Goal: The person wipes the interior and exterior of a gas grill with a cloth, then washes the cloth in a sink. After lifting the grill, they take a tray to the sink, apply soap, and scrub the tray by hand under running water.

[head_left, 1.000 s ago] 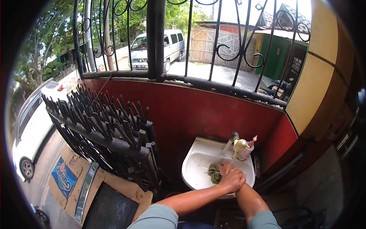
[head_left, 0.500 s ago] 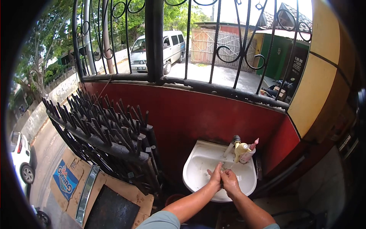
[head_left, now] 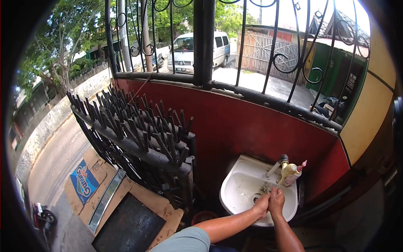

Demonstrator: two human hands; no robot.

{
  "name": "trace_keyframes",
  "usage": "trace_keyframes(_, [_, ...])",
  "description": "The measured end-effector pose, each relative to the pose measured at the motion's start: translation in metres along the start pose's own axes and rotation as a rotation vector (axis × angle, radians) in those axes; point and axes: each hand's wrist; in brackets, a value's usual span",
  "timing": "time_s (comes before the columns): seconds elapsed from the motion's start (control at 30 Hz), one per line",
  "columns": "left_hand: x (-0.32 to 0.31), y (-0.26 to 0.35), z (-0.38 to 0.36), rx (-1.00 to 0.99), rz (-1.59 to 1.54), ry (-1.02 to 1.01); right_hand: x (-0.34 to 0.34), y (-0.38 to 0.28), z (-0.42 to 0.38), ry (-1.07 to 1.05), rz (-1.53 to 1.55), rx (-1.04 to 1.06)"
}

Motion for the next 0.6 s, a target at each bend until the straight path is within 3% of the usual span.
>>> trace_keyframes(0.03, [0.001, -0.011, 0.001, -0.033, 0.029, -0.065, -0.006, 0.014, 0.004, -0.017, 0.0, 0.003])
trace_keyframes(0.1, [0.012, -0.004, 0.018, -0.131, 0.034, -0.06, -0.029, 0.046, 0.011, 0.161, 0.301, 0.041])
trace_keyframes(0.13, [0.019, 0.016, 0.019, -0.03, -0.018, -0.012, -0.042, 0.035, 0.005, 0.109, 0.346, 0.162])
trace_keyframes(0.17, [0.026, 0.028, 0.017, 0.078, -0.071, 0.036, -0.038, 0.026, 0.002, 0.1, 0.344, 0.155])
trace_keyframes(0.23, [0.018, 0.032, 0.003, 0.16, -0.12, 0.058, -0.02, -0.006, -0.001, -0.186, -0.041, 0.014])
trace_keyframes(0.3, [0.004, 0.015, -0.011, 0.111, 0.074, -0.068, -0.016, 0.013, 0.017, -0.132, 0.03, -0.057])
trace_keyframes(0.37, [0.024, -0.006, 0.018, 0.032, 0.117, -0.083, -0.018, 0.027, 0.024, -0.04, 0.399, -0.263])
trace_keyframes(0.43, [0.032, 0.017, 0.018, 0.044, 0.078, -0.032, -0.009, -0.033, -0.011, -0.33, 0.216, -0.283])
trace_keyframes(0.47, [0.019, 0.052, -0.008, 0.251, -0.054, 0.012, -0.015, -0.023, -0.012, -0.271, 0.192, -0.199])
trace_keyframes(0.53, [0.026, 0.023, 0.011, 0.182, -0.02, 0.006, -0.025, 0.005, -0.004, -0.217, 0.164, -0.109])
trace_keyframes(0.6, [0.023, -0.002, 0.015, 0.066, -0.021, -0.066, -0.017, 0.027, 0.018, 0.066, 0.423, -0.054])
Point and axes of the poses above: each hand's wrist, its own z-axis towards the middle knuckle, its own x-axis out of the back of the hand, y = z × x, and after that the axes turned 2 degrees about -y, right-handed
